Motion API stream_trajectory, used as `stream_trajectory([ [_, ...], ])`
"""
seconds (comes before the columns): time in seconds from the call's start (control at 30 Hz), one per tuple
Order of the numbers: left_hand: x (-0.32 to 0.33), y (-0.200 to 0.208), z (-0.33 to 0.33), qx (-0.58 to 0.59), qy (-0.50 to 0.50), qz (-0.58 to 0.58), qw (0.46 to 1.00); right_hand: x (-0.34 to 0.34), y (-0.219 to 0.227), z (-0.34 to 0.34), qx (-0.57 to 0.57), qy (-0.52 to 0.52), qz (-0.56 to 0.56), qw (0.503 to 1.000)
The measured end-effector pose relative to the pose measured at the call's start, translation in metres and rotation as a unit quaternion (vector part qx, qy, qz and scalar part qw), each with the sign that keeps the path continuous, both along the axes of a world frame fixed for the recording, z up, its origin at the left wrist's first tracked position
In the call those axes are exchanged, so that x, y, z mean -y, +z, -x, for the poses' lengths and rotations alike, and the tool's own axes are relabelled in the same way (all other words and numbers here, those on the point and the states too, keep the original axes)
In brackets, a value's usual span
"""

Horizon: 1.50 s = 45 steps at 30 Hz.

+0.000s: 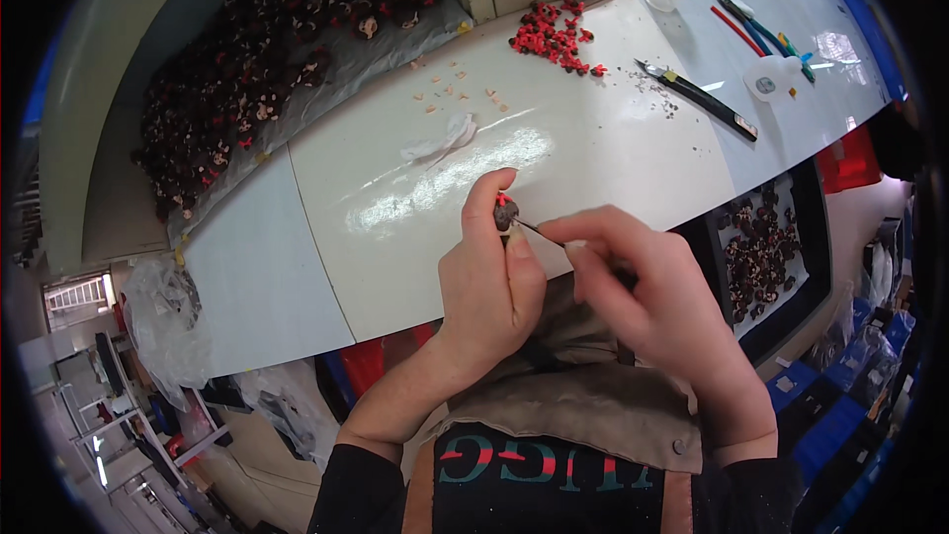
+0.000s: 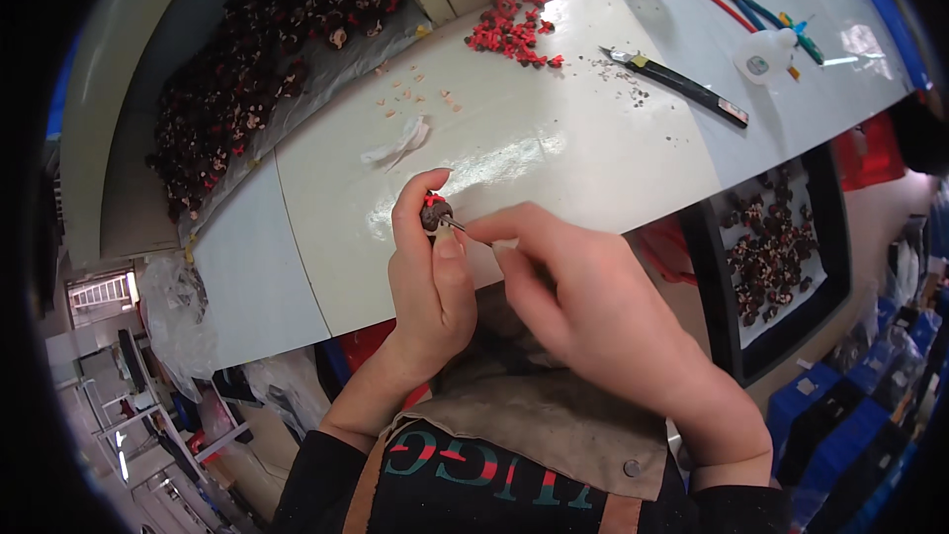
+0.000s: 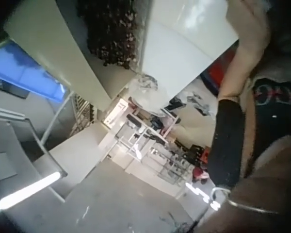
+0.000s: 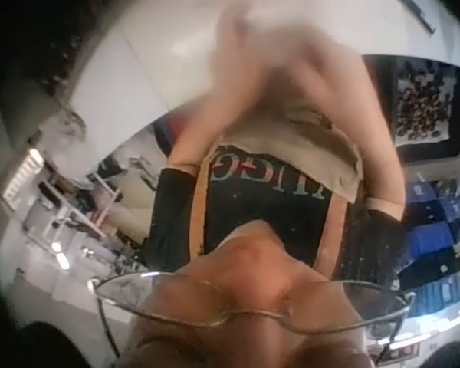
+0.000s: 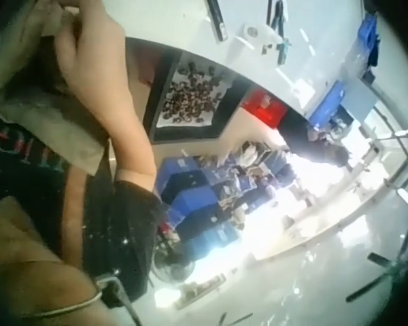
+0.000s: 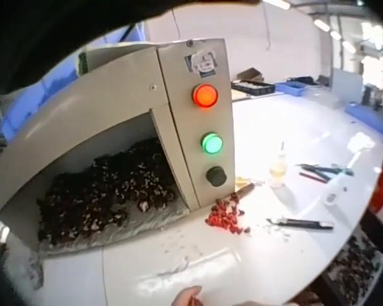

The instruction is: Assembling and gluing small toy character figures at a factory workbench.

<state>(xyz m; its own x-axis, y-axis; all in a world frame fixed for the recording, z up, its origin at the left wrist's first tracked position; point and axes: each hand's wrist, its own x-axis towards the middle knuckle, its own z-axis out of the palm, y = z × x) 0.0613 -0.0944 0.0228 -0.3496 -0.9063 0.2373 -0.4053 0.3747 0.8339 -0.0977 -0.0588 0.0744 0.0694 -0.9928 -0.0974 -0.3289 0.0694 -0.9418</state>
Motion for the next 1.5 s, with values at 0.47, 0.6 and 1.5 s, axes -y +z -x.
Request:
stream_trajectory([
  [0.47,-0.004,0.020,-0.030,-0.109,-0.107,-0.203,0.967,-0.017,-0.010,-0.005,-0.028,0.039,0.062,0.997],
  [0.6,0.000,0.018,-0.035,-0.104,-0.129,-0.230,0.959,-0.017,-0.009,-0.003,-0.054,0.041,0.076,0.995],
  [1.5,-0.005,-0.003,-0.023,0.007,-0.097,-0.011,0.995,-0.030,-0.011,-0.004,-0.182,0.076,0.126,0.972],
])
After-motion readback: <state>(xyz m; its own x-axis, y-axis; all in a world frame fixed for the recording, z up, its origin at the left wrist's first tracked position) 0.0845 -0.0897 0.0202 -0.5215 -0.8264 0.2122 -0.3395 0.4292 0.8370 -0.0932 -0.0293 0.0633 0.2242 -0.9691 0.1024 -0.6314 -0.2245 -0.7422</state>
